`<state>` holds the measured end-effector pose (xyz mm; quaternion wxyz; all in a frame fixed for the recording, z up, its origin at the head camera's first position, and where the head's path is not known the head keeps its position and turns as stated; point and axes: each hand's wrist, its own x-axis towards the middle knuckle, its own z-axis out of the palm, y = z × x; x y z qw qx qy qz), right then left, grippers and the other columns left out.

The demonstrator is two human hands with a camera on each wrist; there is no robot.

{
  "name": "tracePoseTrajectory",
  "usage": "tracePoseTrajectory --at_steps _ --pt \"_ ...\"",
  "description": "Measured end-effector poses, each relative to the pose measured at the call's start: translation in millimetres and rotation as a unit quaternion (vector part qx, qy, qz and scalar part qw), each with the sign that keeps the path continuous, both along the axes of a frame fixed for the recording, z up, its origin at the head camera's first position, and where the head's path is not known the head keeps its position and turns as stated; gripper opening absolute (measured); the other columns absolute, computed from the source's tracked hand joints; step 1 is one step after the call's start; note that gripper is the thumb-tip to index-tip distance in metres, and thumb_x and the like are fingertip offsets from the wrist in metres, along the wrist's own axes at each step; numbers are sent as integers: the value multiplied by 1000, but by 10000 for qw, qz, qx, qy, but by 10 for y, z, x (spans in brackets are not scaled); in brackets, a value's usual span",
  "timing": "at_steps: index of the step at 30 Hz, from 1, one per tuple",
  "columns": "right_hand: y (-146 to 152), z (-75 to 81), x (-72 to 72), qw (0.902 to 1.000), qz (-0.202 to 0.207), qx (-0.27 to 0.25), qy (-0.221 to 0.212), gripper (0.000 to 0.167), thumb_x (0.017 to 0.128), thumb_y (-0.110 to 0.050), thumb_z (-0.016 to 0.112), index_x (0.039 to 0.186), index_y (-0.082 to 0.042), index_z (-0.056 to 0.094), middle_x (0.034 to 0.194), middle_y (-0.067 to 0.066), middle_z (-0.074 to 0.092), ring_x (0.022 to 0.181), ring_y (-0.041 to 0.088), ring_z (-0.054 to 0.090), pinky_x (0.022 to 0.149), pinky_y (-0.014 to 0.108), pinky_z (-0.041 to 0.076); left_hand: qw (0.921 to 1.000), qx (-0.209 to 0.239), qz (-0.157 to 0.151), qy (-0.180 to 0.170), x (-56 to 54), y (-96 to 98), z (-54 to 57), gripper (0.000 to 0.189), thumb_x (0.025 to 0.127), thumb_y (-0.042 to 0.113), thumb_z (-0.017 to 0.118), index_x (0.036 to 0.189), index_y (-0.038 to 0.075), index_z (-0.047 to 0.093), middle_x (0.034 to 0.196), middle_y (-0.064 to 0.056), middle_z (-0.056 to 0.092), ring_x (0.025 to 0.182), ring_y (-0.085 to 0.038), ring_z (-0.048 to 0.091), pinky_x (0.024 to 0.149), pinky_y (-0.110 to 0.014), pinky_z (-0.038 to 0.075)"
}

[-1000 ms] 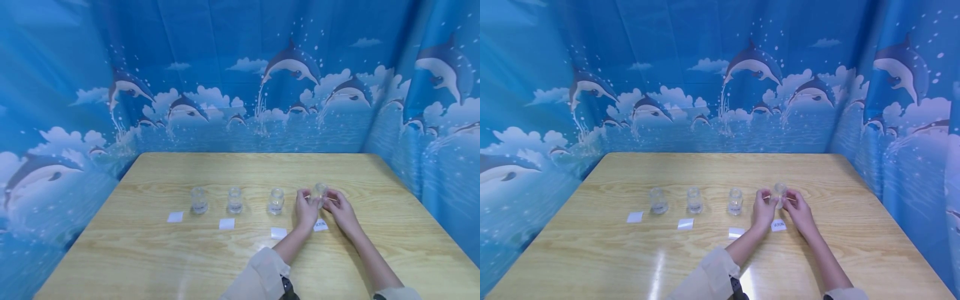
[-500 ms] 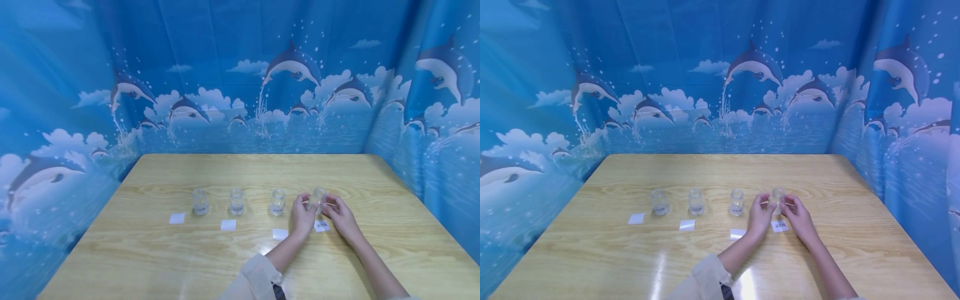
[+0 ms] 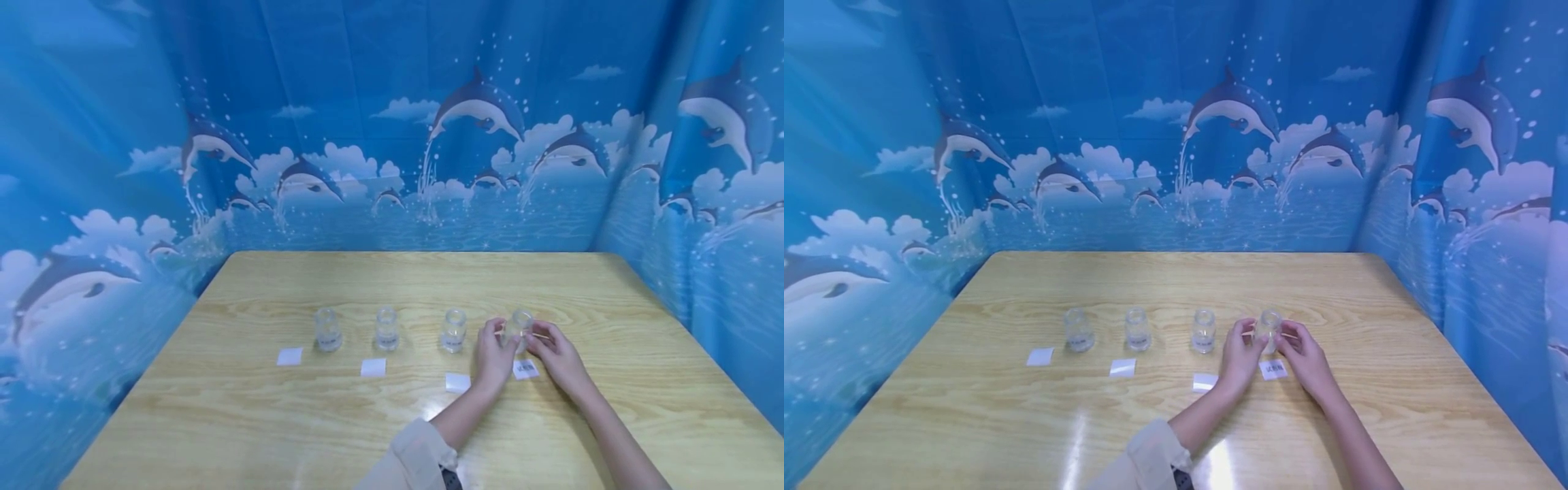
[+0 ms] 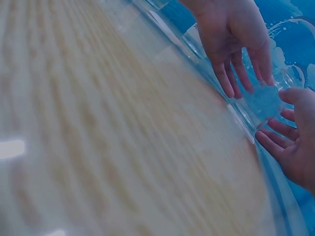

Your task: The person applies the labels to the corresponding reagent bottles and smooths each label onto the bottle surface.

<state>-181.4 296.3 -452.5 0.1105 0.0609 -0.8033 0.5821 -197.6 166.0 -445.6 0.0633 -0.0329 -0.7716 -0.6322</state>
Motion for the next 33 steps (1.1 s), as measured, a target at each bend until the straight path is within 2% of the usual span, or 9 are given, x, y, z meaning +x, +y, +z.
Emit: tracePoseTrajectory --at_steps 5,8,11,15,18,20,23,26,33 --pt "89 18 49 9972 -250 686 187 44 95 -15 52 126 12 38 117 30 49 94 -11 46 80 8 41 9971 -741 -171 100 87 -64 -5 51 75 13 74 120 5 51 110 -3 53 97 -17 53 83 -29 47" --pt "151 13 95 9929 -333 1111 258 37 93 -13 56 119 10 47 109 25 56 93 -5 50 78 7 41 9888 -1385 -380 400 152 -109 -29 47 75 14 75 114 6 52 107 -2 52 97 -15 51 85 -24 45" --pt "202 5 137 9837 -239 1764 260 27 89 -12 61 109 5 57 103 17 61 94 9 57 79 11 43 9673 -2331 -586 812 208 -147 -63 41 75 20 76 109 8 56 102 1 52 96 -11 50 84 -18 43" --pt "250 -5 165 9699 182 2392 405 24 82 -10 69 103 -1 63 104 12 62 99 31 56 88 38 44 9222 -3575 -724 1285 234 -169 -113 40 74 31 75 108 14 63 100 4 55 93 -7 48 79 -13 41" --pt "275 -8 178 9643 485 2542 552 27 78 -8 71 103 -1 64 107 15 59 101 38 53 87 56 39 8949 -4127 -764 1517 227 -174 -142 38 74 36 74 106 18 66 101 6 56 92 -6 46 78 -11 40" --pt "288 -9 182 9639 666 2513 568 28 77 -6 72 103 1 63 109 18 57 101 41 51 86 60 38 8865 -4266 -776 1617 217 -175 -155 36 73 38 74 104 19 68 102 7 57 92 -5 46 78 -11 39" --pt "299 -9 179 9626 788 2537 536 29 77 -5 71 104 2 63 110 18 56 102 41 51 85 60 39 8807 -4333 -762 1753 209 -179 -162 32 74 37 74 100 21 69 100 8 57 91 -5 46 78 -11 38" --pt "288 -15 187 9627 788 2530 553 28 77 -5 72 103 3 63 110 18 55 102 40 51 86 59 39 8793 -4325 -801 1828 214 -194 -160 28 75 35 74 99 20 69 100 8 57 90 -5 46 78 -12 38" --pt "203 -25 241 9612 848 2573 516 27 76 -12 74 99 -1 64 113 17 54 104 41 49 86 59 39 8947 -4092 -987 1494 242 -304 -152 22 76 26 74 97 20 70 102 9 57 95 -4 47 82 -14 40"
